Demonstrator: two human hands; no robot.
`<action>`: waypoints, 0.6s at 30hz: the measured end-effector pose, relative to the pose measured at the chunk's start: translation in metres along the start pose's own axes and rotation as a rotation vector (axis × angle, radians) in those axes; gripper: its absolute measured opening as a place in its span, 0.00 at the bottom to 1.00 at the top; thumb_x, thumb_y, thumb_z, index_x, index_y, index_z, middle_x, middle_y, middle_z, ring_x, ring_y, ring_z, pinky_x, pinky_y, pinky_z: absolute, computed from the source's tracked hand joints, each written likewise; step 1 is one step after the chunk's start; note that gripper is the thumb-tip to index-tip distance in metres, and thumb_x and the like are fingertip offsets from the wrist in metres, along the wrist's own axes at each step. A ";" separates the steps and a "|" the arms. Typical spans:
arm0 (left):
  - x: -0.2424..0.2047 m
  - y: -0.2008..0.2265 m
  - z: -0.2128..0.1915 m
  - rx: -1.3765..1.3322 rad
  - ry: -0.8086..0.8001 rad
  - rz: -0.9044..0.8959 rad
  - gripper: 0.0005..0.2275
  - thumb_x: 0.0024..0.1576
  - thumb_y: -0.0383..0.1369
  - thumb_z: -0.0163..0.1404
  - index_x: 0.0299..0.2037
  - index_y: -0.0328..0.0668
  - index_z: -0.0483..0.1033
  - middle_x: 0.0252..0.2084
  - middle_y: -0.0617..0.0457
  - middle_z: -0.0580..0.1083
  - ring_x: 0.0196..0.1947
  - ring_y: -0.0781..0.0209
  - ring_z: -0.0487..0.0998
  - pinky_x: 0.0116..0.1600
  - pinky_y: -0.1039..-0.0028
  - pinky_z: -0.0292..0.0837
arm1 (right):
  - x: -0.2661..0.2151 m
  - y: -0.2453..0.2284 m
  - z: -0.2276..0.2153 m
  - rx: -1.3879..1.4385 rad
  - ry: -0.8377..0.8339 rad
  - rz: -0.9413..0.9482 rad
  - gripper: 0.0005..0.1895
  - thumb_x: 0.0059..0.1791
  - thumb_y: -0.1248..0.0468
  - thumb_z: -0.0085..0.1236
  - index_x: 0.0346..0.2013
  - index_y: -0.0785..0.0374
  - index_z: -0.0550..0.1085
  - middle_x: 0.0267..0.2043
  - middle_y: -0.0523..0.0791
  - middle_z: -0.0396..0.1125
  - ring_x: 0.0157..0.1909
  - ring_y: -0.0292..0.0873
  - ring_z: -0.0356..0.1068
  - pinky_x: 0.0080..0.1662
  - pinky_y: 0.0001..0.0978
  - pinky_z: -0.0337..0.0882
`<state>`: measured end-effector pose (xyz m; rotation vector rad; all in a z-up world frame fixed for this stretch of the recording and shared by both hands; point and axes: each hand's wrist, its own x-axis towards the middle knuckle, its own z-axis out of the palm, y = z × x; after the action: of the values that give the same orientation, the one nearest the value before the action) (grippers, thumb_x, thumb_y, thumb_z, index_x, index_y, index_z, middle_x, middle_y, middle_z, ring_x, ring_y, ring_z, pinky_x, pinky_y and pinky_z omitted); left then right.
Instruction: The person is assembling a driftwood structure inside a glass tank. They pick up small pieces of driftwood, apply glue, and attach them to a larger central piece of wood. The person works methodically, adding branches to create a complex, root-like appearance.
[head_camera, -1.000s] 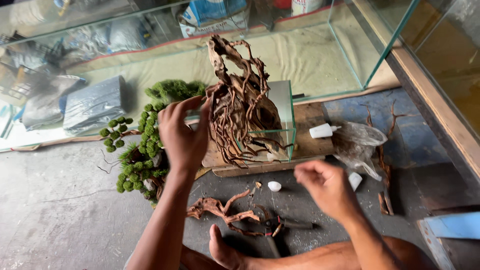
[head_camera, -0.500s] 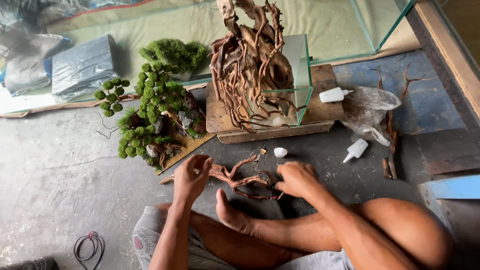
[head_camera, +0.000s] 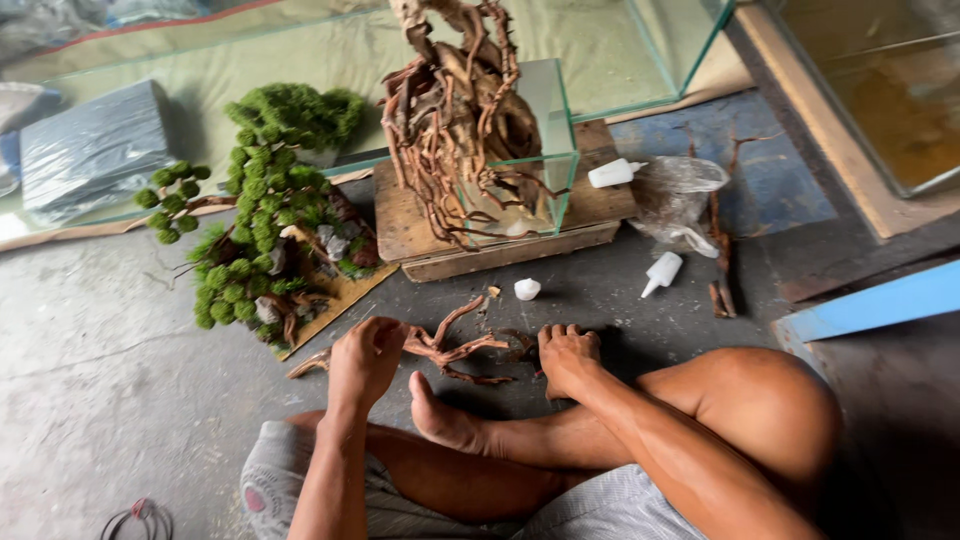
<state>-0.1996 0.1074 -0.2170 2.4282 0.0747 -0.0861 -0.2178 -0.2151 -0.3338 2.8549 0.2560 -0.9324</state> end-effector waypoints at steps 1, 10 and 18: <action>-0.001 0.000 0.001 -0.004 -0.005 0.011 0.11 0.59 0.43 0.59 0.44 0.49 0.85 0.33 0.48 0.80 0.40 0.43 0.84 0.48 0.55 0.78 | -0.001 0.004 0.001 0.002 0.002 0.012 0.65 0.34 0.41 0.76 0.71 0.73 0.54 0.61 0.62 0.62 0.65 0.72 0.61 0.47 0.74 0.69; 0.001 0.001 0.012 0.081 -0.096 0.025 0.13 0.57 0.43 0.59 0.45 0.45 0.85 0.34 0.45 0.81 0.40 0.43 0.85 0.47 0.57 0.80 | -0.005 0.018 -0.011 0.059 0.172 -0.052 0.45 0.39 0.60 0.67 0.68 0.73 0.65 0.56 0.58 0.71 0.61 0.65 0.69 0.56 0.70 0.66; 0.009 -0.002 0.022 0.223 -0.212 -0.037 0.14 0.59 0.47 0.54 0.46 0.52 0.85 0.43 0.57 0.85 0.41 0.58 0.86 0.47 0.67 0.78 | -0.017 0.007 -0.047 0.074 -0.100 -0.037 0.28 0.50 0.61 0.59 0.66 0.58 0.68 0.63 0.51 0.65 0.66 0.56 0.62 0.68 0.63 0.59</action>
<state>-0.1921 0.0945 -0.2355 2.6245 0.0144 -0.3858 -0.2031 -0.2158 -0.2852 2.8676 0.2704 -1.1110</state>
